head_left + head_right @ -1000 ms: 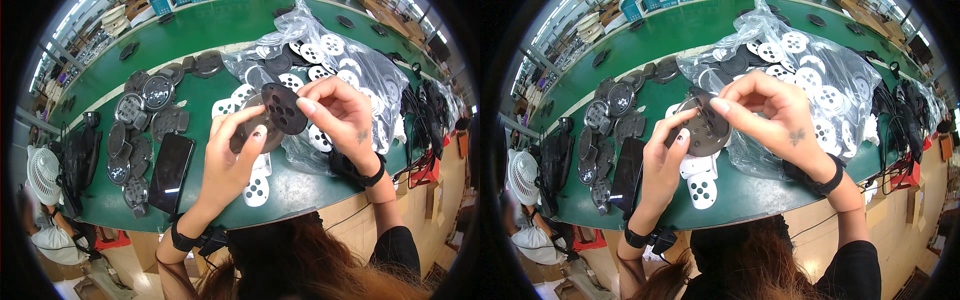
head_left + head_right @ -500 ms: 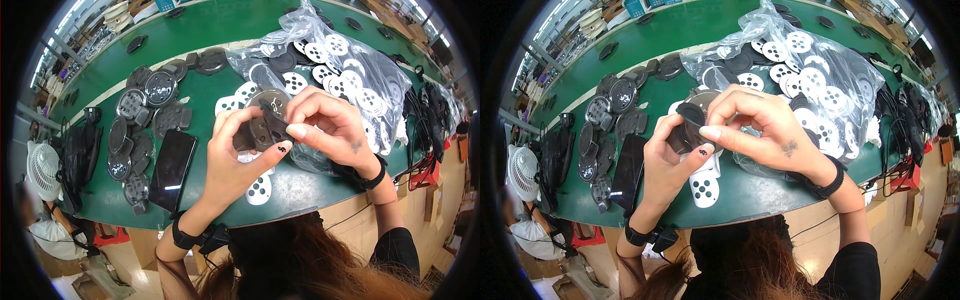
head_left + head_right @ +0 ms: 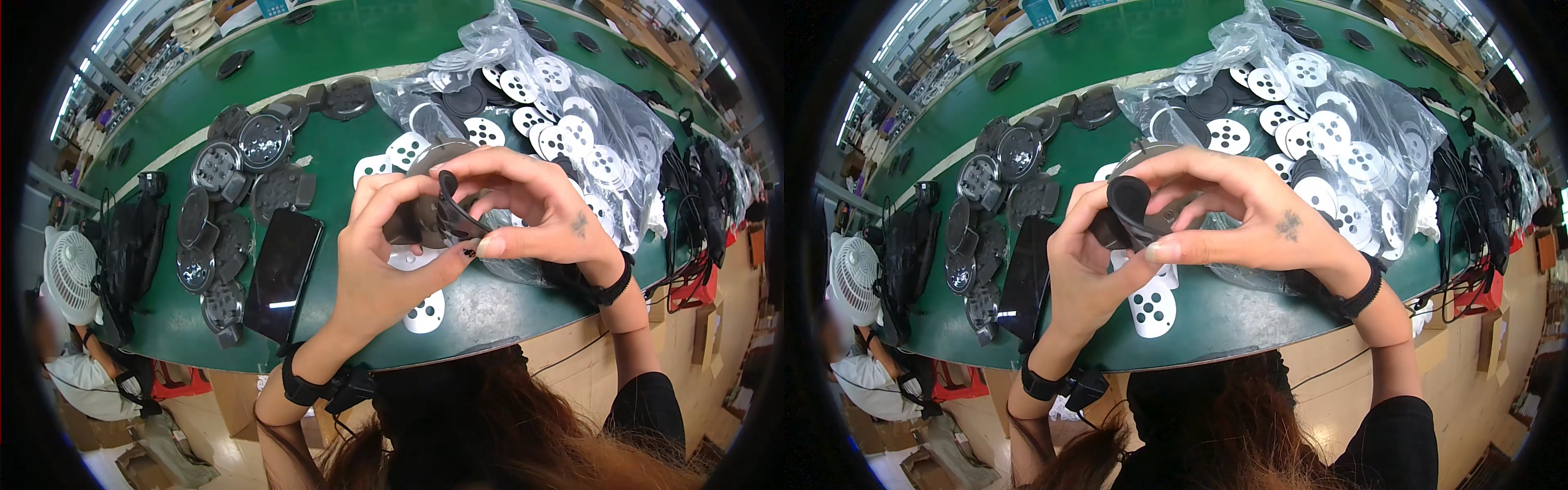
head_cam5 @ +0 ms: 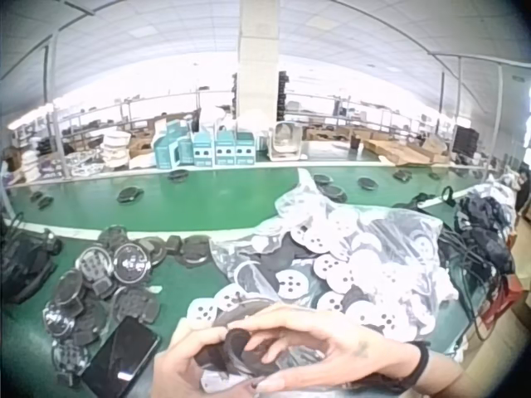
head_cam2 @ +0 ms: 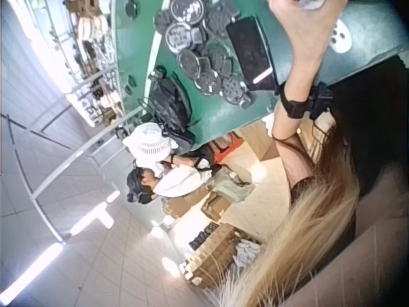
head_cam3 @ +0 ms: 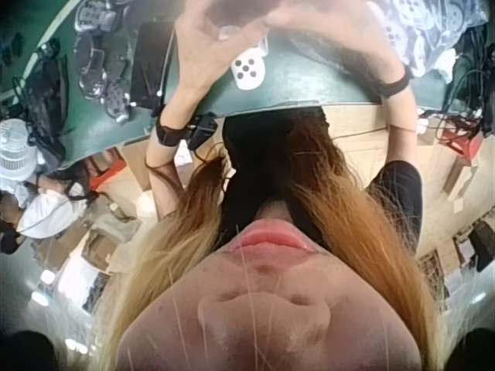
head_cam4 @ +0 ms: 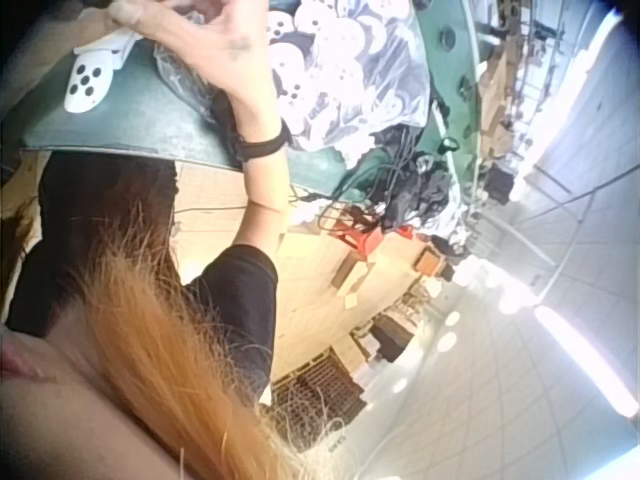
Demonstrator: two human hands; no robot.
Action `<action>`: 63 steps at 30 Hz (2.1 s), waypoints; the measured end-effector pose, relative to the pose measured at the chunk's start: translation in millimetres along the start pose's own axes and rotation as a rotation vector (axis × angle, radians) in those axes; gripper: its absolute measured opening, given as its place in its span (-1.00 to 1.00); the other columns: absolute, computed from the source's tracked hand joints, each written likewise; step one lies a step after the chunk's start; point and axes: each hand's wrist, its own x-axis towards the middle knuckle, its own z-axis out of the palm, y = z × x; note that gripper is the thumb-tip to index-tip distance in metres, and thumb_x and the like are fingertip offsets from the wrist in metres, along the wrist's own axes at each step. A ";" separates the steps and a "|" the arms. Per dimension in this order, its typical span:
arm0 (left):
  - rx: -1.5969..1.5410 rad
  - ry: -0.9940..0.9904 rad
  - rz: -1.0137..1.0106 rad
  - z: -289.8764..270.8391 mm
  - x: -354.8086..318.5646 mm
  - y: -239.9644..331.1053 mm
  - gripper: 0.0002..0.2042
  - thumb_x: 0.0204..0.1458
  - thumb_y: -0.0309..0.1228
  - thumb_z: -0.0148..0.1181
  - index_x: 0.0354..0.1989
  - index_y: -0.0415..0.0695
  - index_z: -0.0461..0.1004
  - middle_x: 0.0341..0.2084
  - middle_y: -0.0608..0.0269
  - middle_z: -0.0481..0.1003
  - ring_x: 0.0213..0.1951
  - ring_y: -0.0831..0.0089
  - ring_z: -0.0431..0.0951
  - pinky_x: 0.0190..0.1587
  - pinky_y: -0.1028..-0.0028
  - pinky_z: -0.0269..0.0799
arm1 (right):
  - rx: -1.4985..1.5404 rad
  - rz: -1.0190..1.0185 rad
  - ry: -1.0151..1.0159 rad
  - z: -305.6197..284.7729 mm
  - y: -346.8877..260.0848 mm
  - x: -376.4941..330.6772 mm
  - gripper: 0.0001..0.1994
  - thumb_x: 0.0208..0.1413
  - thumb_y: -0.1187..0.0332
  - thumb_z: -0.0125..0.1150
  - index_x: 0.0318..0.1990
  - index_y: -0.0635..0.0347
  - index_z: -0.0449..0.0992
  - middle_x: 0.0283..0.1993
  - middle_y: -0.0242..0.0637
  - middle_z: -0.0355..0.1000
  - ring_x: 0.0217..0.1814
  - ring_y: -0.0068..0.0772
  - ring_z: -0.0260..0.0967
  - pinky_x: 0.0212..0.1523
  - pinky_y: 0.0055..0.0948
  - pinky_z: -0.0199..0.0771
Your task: Assembling small black components by applying circular white adhesive labels.
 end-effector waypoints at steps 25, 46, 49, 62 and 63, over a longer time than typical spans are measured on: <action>-0.312 0.168 -0.084 -1.8 0.8 12.9 -0.60 0.06 -0.57 -0.11 0.09 -0.24 0.02 -0.04 0.04 0.23 -0.16 0.46 0.39 -0.25 0.47 0.41 | -0.173 0.086 0.357 -11.0 -4.5 1.6 -0.75 0.00 0.34 0.23 -0.23 0.35 0.53 -0.37 -0.37 0.44 -0.35 -0.68 0.32 -0.31 -0.68 0.31; -0.267 0.052 0.078 -2.5 -1.7 9.1 -0.62 -0.05 -0.73 -0.01 -0.03 -0.33 0.09 -0.17 0.10 0.24 -0.06 0.46 0.35 -0.09 0.52 0.45 | -0.456 -0.076 0.428 -10.6 8.1 1.2 -0.86 -0.01 0.40 0.22 -0.38 0.32 0.56 -0.60 -0.45 0.30 -0.57 -0.72 0.12 -0.57 -0.66 0.06; -0.267 0.056 0.078 -2.8 -1.8 8.7 -0.63 -0.05 -0.73 0.00 -0.04 -0.32 0.10 -0.18 0.11 0.25 -0.08 0.47 0.36 -0.10 0.52 0.45 | -0.535 -0.079 0.438 -8.7 6.6 1.5 -0.87 -0.03 0.41 0.22 -0.39 0.32 0.56 -0.61 -0.39 0.32 -0.57 -0.67 0.18 -0.55 -0.64 0.13; -0.326 0.079 0.002 -1.5 -1.8 10.4 -0.62 -0.05 -0.72 0.01 -0.05 -0.33 0.10 -0.18 0.06 0.28 -0.08 0.42 0.40 -0.14 0.53 0.48 | -0.606 -0.107 0.433 -6.3 3.9 1.6 -0.87 -0.04 0.42 0.22 -0.39 0.33 0.55 -0.59 -0.33 0.36 -0.56 -0.60 0.27 -0.52 -0.62 0.23; -0.334 0.085 -0.007 -1.5 -2.2 10.8 -0.62 -0.05 -0.72 0.01 -0.04 -0.33 0.09 -0.18 0.05 0.28 -0.08 0.42 0.40 -0.14 0.53 0.49 | -0.615 -0.104 0.429 -6.2 4.2 1.6 -0.87 -0.05 0.42 0.22 -0.40 0.33 0.55 -0.59 -0.32 0.37 -0.56 -0.60 0.28 -0.52 -0.62 0.23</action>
